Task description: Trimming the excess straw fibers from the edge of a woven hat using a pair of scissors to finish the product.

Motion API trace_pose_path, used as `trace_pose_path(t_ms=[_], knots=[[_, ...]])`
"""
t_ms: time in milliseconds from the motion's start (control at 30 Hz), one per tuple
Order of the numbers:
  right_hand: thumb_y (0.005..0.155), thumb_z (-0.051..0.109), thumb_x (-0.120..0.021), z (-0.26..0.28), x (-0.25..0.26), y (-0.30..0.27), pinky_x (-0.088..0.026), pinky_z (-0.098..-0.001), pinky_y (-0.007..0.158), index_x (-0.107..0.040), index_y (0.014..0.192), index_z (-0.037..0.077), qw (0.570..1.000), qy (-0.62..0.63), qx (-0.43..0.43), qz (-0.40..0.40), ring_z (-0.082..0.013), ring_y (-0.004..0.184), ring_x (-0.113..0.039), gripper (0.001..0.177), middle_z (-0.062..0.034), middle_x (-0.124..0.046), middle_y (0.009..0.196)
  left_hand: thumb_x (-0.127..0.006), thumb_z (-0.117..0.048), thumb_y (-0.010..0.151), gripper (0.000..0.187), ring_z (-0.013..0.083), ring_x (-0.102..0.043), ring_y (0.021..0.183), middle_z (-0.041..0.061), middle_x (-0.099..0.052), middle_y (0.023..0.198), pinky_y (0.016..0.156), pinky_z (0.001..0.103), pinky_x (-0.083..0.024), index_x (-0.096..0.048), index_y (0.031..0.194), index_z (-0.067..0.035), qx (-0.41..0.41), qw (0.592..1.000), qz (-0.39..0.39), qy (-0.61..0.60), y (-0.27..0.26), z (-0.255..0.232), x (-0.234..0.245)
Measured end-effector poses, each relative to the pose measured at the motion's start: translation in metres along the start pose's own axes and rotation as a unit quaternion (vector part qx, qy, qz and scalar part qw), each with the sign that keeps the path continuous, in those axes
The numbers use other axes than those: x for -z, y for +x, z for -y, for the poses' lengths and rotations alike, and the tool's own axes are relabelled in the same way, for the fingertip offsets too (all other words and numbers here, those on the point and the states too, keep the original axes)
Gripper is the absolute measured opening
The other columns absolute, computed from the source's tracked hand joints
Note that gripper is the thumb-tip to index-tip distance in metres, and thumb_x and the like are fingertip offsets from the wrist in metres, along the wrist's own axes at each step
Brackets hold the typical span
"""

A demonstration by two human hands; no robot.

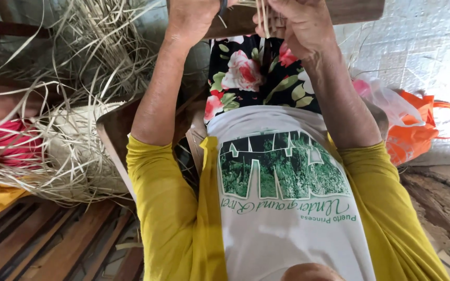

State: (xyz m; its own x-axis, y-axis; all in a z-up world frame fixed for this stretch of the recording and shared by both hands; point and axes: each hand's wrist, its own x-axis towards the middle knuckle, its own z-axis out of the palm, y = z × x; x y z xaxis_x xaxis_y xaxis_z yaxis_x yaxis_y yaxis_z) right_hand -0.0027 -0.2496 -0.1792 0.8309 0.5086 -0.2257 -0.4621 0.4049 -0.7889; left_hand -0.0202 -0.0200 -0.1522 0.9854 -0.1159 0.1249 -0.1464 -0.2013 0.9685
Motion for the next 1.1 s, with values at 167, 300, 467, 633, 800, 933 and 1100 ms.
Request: trace_pose_path(t_ms=[167, 300, 467, 633, 800, 933, 1100], knots=[[0.097, 0.022, -0.079, 0.006, -0.016, 0.001, -0.07, -0.029, 0.073, -0.073, 0.106, 0.007, 0.997, -0.011, -0.05, -0.056, -0.0153, 0.084, -0.077, 0.019, -0.0054, -0.076, 0.096, -0.078, 0.007, 0.094, 0.028, 0.026, -0.075, 0.099, 0.01, -0.074, 0.111, 0.09, 0.037, -0.065, -0.064, 0.113, -0.009, 0.029, 0.999, 0.01, -0.036, 0.003, 0.013, -0.003], [0.101, 0.014, -0.079, -0.018, 0.011, -0.005, -0.07, -0.0234, 0.067, -0.074, 0.102, 0.002, 0.998, 0.039, -0.046, 0.0, -0.0142, 0.076, -0.078, 0.013, -0.0102, -0.077, 0.089, -0.083, 0.008, 0.091, 0.033, 0.0255, -0.08, 0.104, 0.01, -0.078, 0.115, 0.092, 0.035, -0.069, -0.067, 0.115, -0.009, 0.054, 0.996, 0.024, -0.066, 0.002, 0.041, -0.005], [0.1, 0.012, -0.071, -0.032, 0.006, -0.011, -0.07, -0.0327, 0.071, -0.07, 0.103, 0.0, 0.986, 0.059, -0.135, -0.074, -0.0209, 0.077, -0.079, 0.013, -0.0152, -0.079, 0.095, -0.083, 0.016, 0.092, 0.041, 0.0145, -0.059, 0.086, 0.001, -0.058, 0.096, 0.076, 0.031, -0.056, -0.057, 0.111, -0.01, -0.008, 0.994, 0.059, -0.092, -0.002, 0.038, 0.001], [0.1, 0.009, -0.069, -0.028, 0.004, -0.012, -0.069, -0.0311, 0.068, -0.069, 0.1, -0.002, 0.984, 0.078, -0.151, -0.059, -0.0218, 0.077, -0.079, 0.011, -0.0152, -0.079, 0.095, -0.078, -0.017, 0.112, 0.025, 0.0085, -0.059, 0.053, 0.003, -0.058, 0.075, 0.047, 0.018, -0.054, -0.058, 0.106, -0.003, 0.042, 0.973, 0.177, 0.143, -0.005, -0.056, 0.039], [0.102, 0.015, -0.066, -0.032, 0.002, -0.014, -0.067, -0.0334, 0.07, -0.069, 0.105, -0.002, 0.975, 0.094, -0.179, -0.087, -0.022, 0.075, -0.076, 0.017, -0.0138, -0.077, 0.093, -0.067, -0.019, 0.112, 0.025, 0.0151, -0.07, 0.047, 0.014, -0.072, 0.073, 0.035, 0.021, -0.055, -0.06, 0.099, 0.001, 0.206, 0.865, 0.402, 0.22, -0.011, -0.1, 0.065], [0.102, 0.019, -0.068, -0.035, 0.001, -0.015, -0.067, -0.0336, 0.071, -0.068, 0.1, 0.004, 0.973, 0.107, -0.183, -0.095, -0.0206, 0.073, -0.074, 0.015, -0.0109, -0.077, 0.092, -0.068, -0.024, 0.109, 0.026, 0.0151, -0.072, 0.042, 0.014, -0.076, 0.072, 0.032, 0.021, -0.056, -0.067, 0.099, 0.0, 0.255, 0.805, 0.476, 0.245, -0.005, -0.126, 0.063], [0.1, 0.01, -0.072, -0.04, 0.002, -0.014, -0.063, -0.0348, 0.071, -0.067, 0.093, 0.003, 0.974, 0.109, -0.152, -0.124, -0.02, 0.069, -0.068, 0.011, -0.0113, -0.074, 0.086, -0.071, -0.033, 0.104, 0.04, 0.0197, -0.072, 0.053, 0.01, -0.081, 0.079, 0.054, 0.031, -0.048, -0.062, 0.08, -0.003, 0.418, 0.676, 0.479, 0.373, 0.014, -0.168, 0.037]])
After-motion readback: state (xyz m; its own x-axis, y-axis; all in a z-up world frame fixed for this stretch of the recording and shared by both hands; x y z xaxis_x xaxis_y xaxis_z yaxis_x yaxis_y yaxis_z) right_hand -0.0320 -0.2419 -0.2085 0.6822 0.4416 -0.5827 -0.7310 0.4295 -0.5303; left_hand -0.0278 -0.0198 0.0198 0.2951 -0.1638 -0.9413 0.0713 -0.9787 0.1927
